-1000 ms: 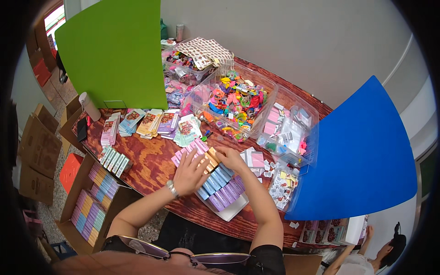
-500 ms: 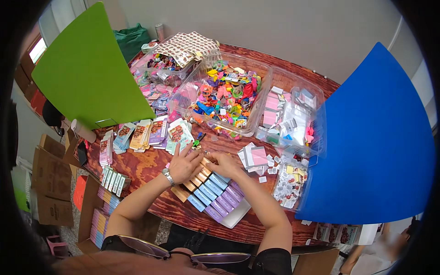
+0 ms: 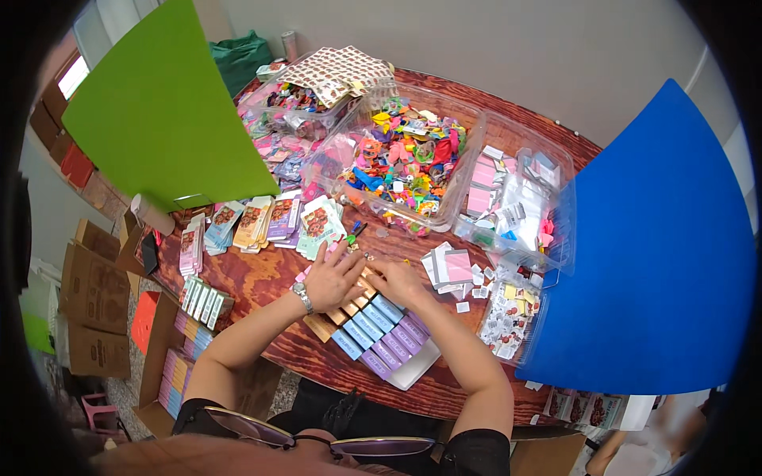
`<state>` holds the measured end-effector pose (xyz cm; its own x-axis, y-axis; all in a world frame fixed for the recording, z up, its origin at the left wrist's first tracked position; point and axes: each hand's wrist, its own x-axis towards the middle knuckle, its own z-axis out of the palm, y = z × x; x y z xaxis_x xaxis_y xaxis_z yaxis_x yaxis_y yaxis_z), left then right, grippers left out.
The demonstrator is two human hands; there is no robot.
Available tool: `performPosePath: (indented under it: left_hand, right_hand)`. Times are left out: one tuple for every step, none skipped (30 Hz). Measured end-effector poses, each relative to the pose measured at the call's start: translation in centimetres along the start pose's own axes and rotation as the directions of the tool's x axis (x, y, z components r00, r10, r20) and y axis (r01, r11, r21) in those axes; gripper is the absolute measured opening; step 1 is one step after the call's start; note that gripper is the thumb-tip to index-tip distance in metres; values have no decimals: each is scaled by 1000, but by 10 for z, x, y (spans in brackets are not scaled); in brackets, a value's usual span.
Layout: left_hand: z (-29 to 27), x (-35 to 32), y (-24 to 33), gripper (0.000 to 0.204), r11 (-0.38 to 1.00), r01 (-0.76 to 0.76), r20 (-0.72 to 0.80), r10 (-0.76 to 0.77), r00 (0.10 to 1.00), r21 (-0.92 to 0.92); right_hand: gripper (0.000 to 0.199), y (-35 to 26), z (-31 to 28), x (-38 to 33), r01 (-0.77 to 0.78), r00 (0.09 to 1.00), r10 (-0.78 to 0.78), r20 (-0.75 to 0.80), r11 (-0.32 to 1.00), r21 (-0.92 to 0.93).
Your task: Organizing and stacking small colorful packages into neat rows on a workbench.
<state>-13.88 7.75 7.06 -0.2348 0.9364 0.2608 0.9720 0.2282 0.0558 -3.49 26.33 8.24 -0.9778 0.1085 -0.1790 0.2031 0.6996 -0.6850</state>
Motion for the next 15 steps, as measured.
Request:
performPosePath:
  left_hand:
    - [-6,-8,-2,56,1000,18,1,-18,1000,5]
    - [-18,-15,-4,54,996,80,-52,-82,995,-43]
    - [-29,-26,-4,52,985,144,-100,-153,983,-93]
    - [-40,-41,-4,49,971,192,-159,-214,964,-145]
    - [-46,-56,-5,49,964,234,-160,-253,954,-124]
    - [-52,-74,-6,48,948,234,-237,-283,929,-214]
    - [-61,-95,-7,47,927,236,-310,-325,893,-292]
    - [-71,-106,-7,44,940,252,-375,-324,869,-230]
    - [-79,-130,-16,44,931,308,-380,-362,851,-197]
    - [-78,-152,-30,42,905,380,-410,-426,807,-191]
    - [-76,-178,-46,40,872,454,-436,-486,757,-183]
    - [-71,-212,-68,38,808,542,-426,-585,690,-232]
    - [-71,-246,-87,35,649,698,-333,-758,560,-303]
    - [-67,-293,-117,34,628,761,-416,-743,524,-162]
    - [-70,-318,-139,33,514,838,-378,-824,423,-182]
  right_hand:
    - [38,-3,3,1,13,1000,-13,14,1000,-1]
    - [39,-4,6,1,28,999,-28,-14,1000,-8]
    - [39,-3,11,2,46,998,-46,-37,999,-13]
    - [41,9,21,9,119,991,-120,-65,993,-24]
    - [42,27,33,15,162,982,-164,-90,986,-23]
    - [42,39,39,17,207,971,-196,-134,975,74]
    - [40,27,30,12,148,986,-136,-95,980,136]
    - [38,43,30,10,241,967,-202,-154,920,310]
    - [34,34,14,4,215,974,-187,-124,937,275]
    - [33,28,8,-8,232,929,-209,-305,972,38]
    - [34,-6,2,-17,267,894,-246,-375,964,3]
    - [36,-45,-4,-30,291,851,-276,-448,956,-36]
    - [36,-75,-3,-38,311,850,-293,-437,950,-33]
    - [37,-110,2,-43,394,871,-355,-340,918,51]
    - [38,-137,11,-47,442,881,-401,-250,888,130]
